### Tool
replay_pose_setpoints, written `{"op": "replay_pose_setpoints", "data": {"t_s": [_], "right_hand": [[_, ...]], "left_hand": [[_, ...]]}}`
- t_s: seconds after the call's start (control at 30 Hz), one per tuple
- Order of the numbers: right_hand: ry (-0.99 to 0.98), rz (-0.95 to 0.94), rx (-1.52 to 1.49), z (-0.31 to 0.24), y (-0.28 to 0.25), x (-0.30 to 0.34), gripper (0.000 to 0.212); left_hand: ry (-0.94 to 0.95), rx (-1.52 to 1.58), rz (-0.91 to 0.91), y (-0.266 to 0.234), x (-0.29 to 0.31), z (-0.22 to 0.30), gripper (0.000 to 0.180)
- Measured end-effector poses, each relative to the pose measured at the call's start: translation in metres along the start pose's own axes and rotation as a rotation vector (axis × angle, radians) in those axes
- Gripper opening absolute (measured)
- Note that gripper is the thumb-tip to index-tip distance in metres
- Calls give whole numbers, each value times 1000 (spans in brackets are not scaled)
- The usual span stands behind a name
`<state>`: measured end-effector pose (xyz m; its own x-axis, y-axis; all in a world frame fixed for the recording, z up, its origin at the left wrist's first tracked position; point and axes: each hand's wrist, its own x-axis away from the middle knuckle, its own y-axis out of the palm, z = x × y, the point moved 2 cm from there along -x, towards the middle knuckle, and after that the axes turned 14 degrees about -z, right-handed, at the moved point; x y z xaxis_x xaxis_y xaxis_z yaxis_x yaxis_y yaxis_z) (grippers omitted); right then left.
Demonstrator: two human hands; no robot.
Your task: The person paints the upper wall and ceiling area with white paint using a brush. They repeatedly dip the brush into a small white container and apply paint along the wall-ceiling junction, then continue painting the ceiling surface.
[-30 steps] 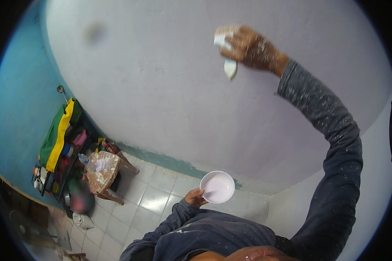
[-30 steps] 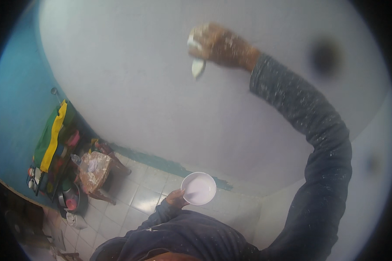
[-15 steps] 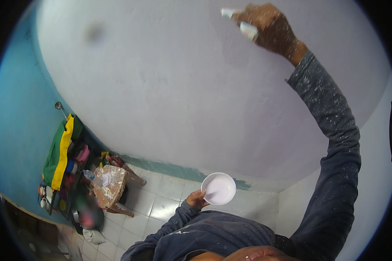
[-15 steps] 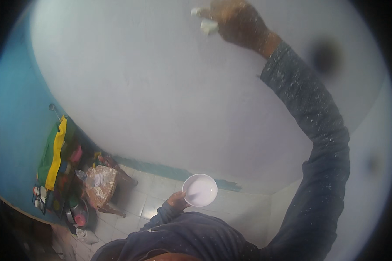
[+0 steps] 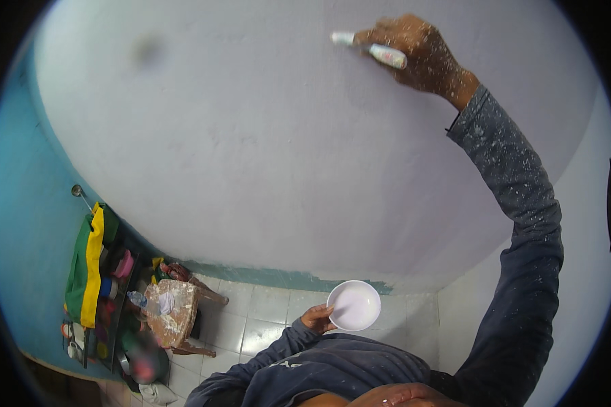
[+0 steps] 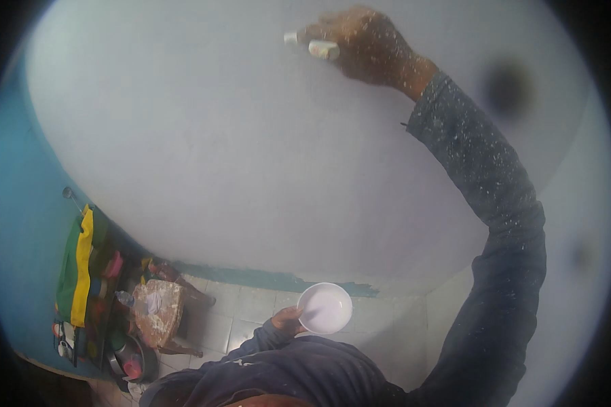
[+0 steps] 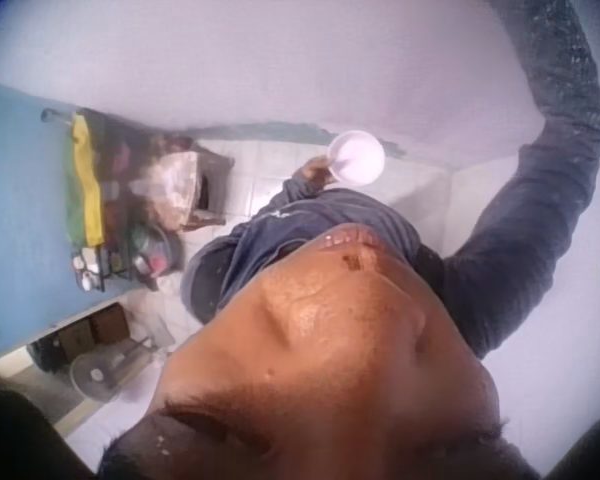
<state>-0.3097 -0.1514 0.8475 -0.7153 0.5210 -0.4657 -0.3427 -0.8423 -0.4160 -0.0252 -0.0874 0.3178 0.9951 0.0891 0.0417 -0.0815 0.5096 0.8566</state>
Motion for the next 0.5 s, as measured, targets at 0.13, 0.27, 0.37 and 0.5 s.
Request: {"op": "replay_pose_setpoints", "data": {"t_s": [0.13,0.27,0.37,0.5], "right_hand": [[-34,-7,129,-15,5,-2,25],[-186,-186,52,-79,20,9,17],[-70,-412,-187,-85,21,13,10],[95,-261,-310,-25,5,-11,24]], "left_hand": [[-78,-9,31,-5,-3,2,54],[-42,-16,-12,0,-5,5,53],[-29,8,-14,3,-5,4,51],[-28,31,-14,-5,0,-2,48]]}}
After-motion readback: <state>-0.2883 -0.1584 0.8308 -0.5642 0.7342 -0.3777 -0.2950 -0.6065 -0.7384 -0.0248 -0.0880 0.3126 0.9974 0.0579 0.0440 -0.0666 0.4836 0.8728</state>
